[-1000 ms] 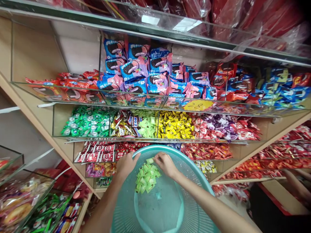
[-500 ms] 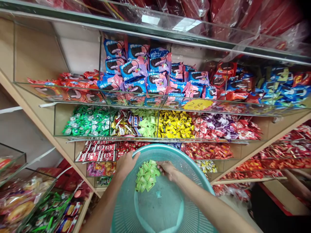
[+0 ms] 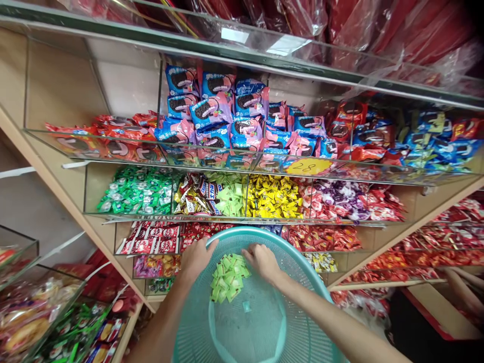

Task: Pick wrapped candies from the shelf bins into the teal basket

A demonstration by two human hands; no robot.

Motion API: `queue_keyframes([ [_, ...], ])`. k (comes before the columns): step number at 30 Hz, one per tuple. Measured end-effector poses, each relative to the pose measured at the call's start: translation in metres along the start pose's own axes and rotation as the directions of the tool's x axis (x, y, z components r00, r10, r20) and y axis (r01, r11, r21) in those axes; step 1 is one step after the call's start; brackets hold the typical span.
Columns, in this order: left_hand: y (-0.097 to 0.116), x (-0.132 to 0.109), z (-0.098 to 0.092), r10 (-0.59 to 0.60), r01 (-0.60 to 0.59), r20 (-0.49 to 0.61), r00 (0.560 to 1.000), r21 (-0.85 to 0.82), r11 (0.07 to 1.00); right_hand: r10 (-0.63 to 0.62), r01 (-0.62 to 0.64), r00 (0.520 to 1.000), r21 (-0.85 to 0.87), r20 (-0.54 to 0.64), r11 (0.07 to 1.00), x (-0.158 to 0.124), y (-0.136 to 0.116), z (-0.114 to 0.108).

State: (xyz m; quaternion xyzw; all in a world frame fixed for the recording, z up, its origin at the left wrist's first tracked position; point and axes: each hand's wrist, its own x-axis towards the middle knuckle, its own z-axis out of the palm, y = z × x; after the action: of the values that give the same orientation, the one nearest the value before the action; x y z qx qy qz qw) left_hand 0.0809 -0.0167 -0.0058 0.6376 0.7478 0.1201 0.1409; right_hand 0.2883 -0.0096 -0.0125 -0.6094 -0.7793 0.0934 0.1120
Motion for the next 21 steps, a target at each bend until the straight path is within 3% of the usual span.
queue_keyframes([
  [2,0.001,0.0,0.0,0.001,-0.001,0.005,1.0,0.005,1.0,-0.189,0.177,0.976,-0.11,-0.109,0.978,0.002,-0.018,-0.028],
  [4,0.002,0.0,0.0,0.006,-0.006,0.004,1.0,0.021,1.0,-0.357,0.302,0.904,-0.242,-0.233,0.922,0.01,-0.039,-0.056],
  [6,0.003,-0.001,0.0,0.01,-0.01,-0.007,1.0,0.036,0.999,-0.474,0.343,0.822,-0.388,-0.316,0.855,0.025,-0.058,-0.08],
  [8,0.004,-0.001,0.001,0.006,-0.005,-0.016,1.0,0.041,0.999,-0.54,0.33,0.771,-0.511,-0.339,0.793,0.045,-0.071,-0.097],
  [13,0.001,-0.002,0.0,-0.01,0.01,0.006,1.0,0.01,1.0,-0.52,0.225,0.791,-0.638,-0.322,0.737,0.087,-0.08,-0.109],
  [21,-0.006,-0.005,-0.002,-0.029,0.029,0.007,1.0,0.012,0.999,-0.487,0.193,0.813,-0.642,-0.319,0.742,0.097,-0.083,-0.104],
])
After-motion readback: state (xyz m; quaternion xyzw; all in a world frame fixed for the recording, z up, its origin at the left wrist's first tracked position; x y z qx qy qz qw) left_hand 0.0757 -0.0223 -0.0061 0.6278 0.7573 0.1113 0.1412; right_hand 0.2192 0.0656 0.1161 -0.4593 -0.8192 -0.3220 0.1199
